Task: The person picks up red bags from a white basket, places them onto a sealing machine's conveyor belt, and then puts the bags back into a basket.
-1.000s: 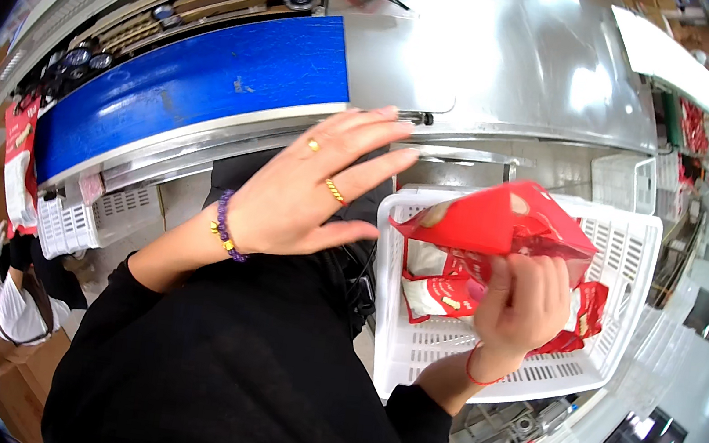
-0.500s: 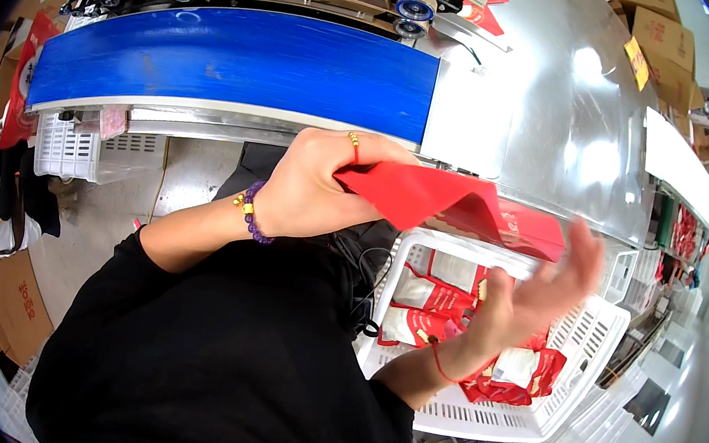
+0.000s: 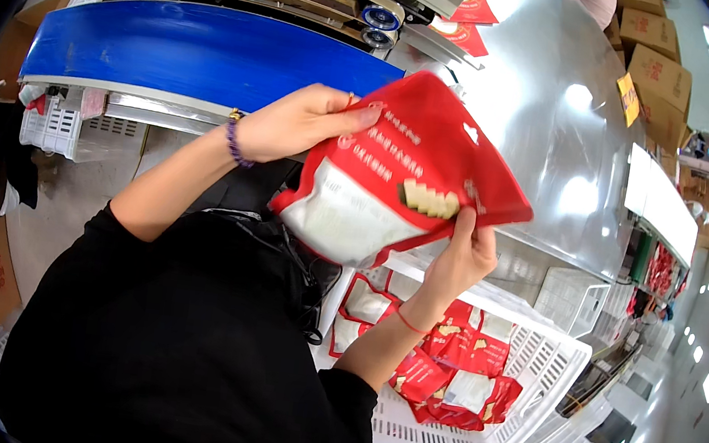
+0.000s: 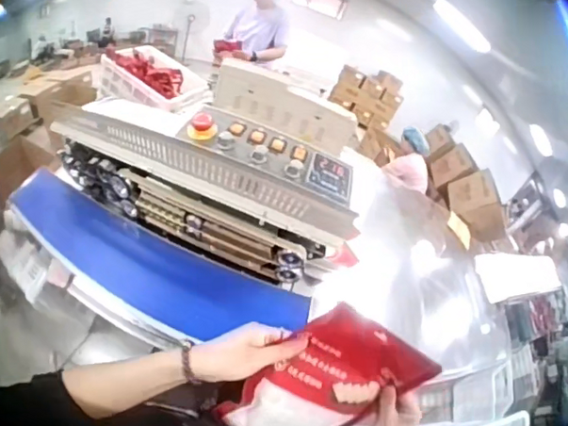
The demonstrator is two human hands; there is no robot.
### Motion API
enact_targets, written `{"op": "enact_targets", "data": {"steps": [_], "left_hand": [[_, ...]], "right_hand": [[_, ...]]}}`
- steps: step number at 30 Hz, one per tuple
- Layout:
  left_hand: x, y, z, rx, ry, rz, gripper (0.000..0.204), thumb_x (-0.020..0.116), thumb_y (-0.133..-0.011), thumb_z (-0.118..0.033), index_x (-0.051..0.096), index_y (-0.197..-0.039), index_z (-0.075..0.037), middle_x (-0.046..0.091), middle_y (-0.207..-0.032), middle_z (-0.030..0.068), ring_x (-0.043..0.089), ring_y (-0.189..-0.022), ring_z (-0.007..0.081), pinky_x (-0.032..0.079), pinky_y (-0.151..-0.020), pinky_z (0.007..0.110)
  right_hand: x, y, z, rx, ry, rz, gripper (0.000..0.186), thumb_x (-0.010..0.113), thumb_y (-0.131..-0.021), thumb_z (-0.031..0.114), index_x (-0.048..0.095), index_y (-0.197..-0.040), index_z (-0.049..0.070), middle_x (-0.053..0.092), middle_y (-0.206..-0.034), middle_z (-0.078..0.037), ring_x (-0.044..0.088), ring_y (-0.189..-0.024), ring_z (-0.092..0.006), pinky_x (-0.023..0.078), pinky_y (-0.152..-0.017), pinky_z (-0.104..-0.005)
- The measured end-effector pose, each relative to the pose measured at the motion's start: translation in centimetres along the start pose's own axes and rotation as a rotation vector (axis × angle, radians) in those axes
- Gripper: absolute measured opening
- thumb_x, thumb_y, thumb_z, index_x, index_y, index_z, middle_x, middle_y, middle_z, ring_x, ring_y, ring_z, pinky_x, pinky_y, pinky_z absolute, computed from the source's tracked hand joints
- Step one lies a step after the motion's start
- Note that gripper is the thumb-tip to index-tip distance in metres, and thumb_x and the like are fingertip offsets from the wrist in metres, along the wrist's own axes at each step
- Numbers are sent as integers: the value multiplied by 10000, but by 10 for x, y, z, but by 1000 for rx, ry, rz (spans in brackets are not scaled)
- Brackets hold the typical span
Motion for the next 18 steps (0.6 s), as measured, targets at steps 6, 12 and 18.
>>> {"op": "enact_targets", "data": {"steps": [6, 12, 18], "left_hand": [[-53, -35, -1, 204, -428, -593, 367, 665, -872, -358, 712, -860, 6, 689, -744, 126, 664, -712, 275, 505, -693, 351], [-62, -64, 10, -3, -456, -586, 341, 635, -883, -311, 708, -906, 22, 708, -778, 97, 648, -714, 129, 483, -672, 268], [-100, -57, -11, 27, -577, -692, 361, 648, -831, -354, 710, -859, 1, 701, -788, 142, 663, -731, 242, 490, -691, 324]], "right_hand": [[9, -55, -38, 90, -28, -18, 268, 624, -956, 183, 672, -1015, -74, 694, -924, -71, 618, -803, -97, 489, -697, -213], [18, -77, -49, 161, -157, -31, 290, 651, -925, 99, 534, -1147, -47, 694, -928, -137, 630, -771, -119, 502, -716, -232], [39, -100, -47, 47, -111, -17, 247, 670, -889, 21, 432, -867, 82, 665, -778, -98, 616, -717, -101, 486, -626, -216]]}}
Point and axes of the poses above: each hand's wrist, its own y-axis away from the middle knuckle, its own x-axis out of the palm, z = x × y, the point moved 10 cm from there along -y, towards the middle knuckle
